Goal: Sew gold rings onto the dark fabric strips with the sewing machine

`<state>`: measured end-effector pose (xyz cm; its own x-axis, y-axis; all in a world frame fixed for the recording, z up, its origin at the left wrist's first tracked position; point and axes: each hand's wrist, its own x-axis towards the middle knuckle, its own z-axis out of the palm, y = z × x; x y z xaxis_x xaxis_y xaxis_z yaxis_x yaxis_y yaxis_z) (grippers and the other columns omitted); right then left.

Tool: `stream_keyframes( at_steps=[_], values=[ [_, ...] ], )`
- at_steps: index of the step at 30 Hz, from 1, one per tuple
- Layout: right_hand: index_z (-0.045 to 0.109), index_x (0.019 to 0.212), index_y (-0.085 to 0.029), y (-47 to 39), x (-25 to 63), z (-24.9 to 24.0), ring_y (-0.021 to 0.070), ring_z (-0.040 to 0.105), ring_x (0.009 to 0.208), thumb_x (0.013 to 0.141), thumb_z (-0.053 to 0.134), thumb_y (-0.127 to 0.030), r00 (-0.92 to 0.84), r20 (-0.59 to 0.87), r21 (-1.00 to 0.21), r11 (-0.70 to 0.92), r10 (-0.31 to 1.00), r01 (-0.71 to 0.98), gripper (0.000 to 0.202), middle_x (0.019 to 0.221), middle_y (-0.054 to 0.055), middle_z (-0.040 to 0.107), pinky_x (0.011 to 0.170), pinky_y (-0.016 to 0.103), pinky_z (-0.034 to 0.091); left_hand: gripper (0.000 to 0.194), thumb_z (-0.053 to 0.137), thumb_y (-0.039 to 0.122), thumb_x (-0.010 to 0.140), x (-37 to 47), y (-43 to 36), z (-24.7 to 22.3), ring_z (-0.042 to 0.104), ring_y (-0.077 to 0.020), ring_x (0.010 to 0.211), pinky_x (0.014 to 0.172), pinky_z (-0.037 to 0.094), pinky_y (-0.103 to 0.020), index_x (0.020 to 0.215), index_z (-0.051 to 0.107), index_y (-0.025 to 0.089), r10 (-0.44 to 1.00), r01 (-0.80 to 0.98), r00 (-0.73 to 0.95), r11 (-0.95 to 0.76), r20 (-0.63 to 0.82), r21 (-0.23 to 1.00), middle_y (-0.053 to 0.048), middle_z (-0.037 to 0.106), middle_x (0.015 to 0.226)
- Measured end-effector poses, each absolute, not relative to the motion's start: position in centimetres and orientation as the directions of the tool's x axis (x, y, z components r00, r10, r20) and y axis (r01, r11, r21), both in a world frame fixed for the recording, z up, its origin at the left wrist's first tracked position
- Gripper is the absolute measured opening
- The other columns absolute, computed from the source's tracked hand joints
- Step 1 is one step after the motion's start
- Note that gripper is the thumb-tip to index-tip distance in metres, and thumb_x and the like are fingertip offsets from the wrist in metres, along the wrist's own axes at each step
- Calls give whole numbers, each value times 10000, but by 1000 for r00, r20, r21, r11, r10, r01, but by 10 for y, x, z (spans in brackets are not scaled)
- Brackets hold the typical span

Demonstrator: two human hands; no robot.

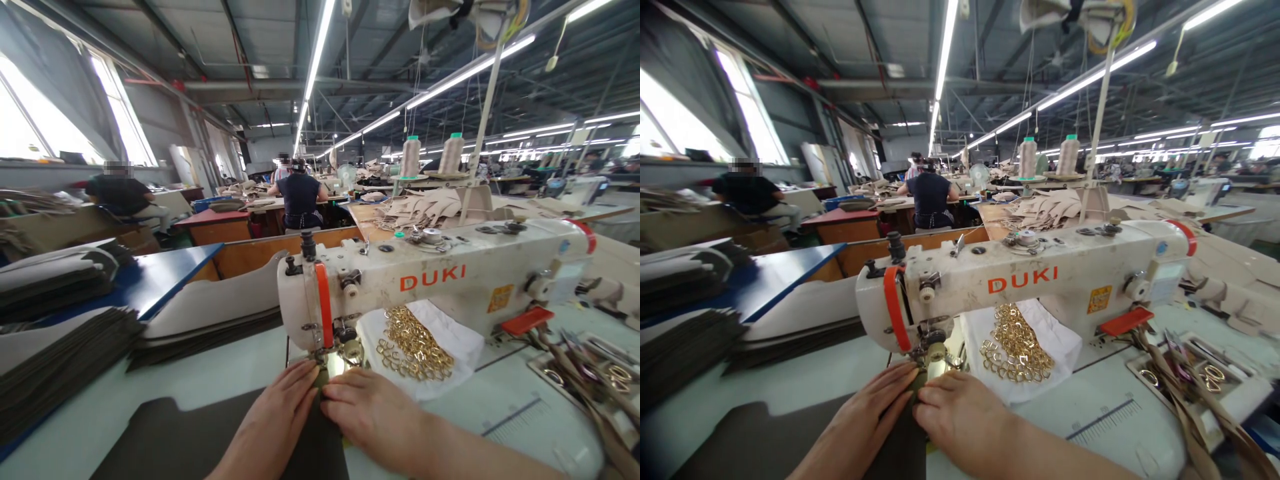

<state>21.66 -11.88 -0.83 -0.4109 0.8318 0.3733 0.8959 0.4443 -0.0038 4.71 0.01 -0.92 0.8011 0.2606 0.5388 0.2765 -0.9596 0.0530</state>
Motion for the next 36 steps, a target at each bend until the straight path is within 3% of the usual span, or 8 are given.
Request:
stream_keyframes(
  at_steps=[9, 17, 25, 36],
  values=[
    [590, 995, -152, -118, 219, -11, 184, 580, 1015, 924, 574, -192, -438, 356, 6, 467, 826, 884, 84, 1027, 39, 657, 944, 292, 429, 364, 353, 247, 957, 45, 4, -21, 697, -180, 1011, 909, 550, -280, 1112, 674, 169, 122, 242, 839, -956, 530, -164, -74, 726, 1137],
    [598, 901, -147, -114, 218, -8, 178, 587, 950, 899, 587, -188, -458, 345, 57, 469, 819, 881, 42, 957, 40, 656, 886, 279, 461, 338, 434, 276, 936, 41, 13, -33, 677, -175, 1058, 933, 532, -255, 1208, 618, 193, 161, 246, 825, -965, 541, -88, -54, 699, 1198],
    [591, 901, -136, -107, 219, -15, 174, 584, 953, 895, 593, -175, -435, 356, 22, 458, 827, 889, 40, 953, 46, 647, 943, 263, 443, 360, 395, 341, 959, 45, 19, -33, 695, -183, 1016, 888, 542, -264, 1156, 664, 205, 145, 263, 817, -955, 558, -138, -67, 716, 1161],
    [592, 887, -137, -109, 218, -15, 180, 576, 940, 895, 595, -174, -444, 363, 34, 464, 819, 885, 39, 934, 47, 639, 925, 279, 457, 326, 438, 248, 919, 45, 14, -26, 699, -194, 1009, 905, 537, -281, 1129, 677, 177, 135, 243, 856, -957, 500, -158, -77, 716, 1154]
  ],
)
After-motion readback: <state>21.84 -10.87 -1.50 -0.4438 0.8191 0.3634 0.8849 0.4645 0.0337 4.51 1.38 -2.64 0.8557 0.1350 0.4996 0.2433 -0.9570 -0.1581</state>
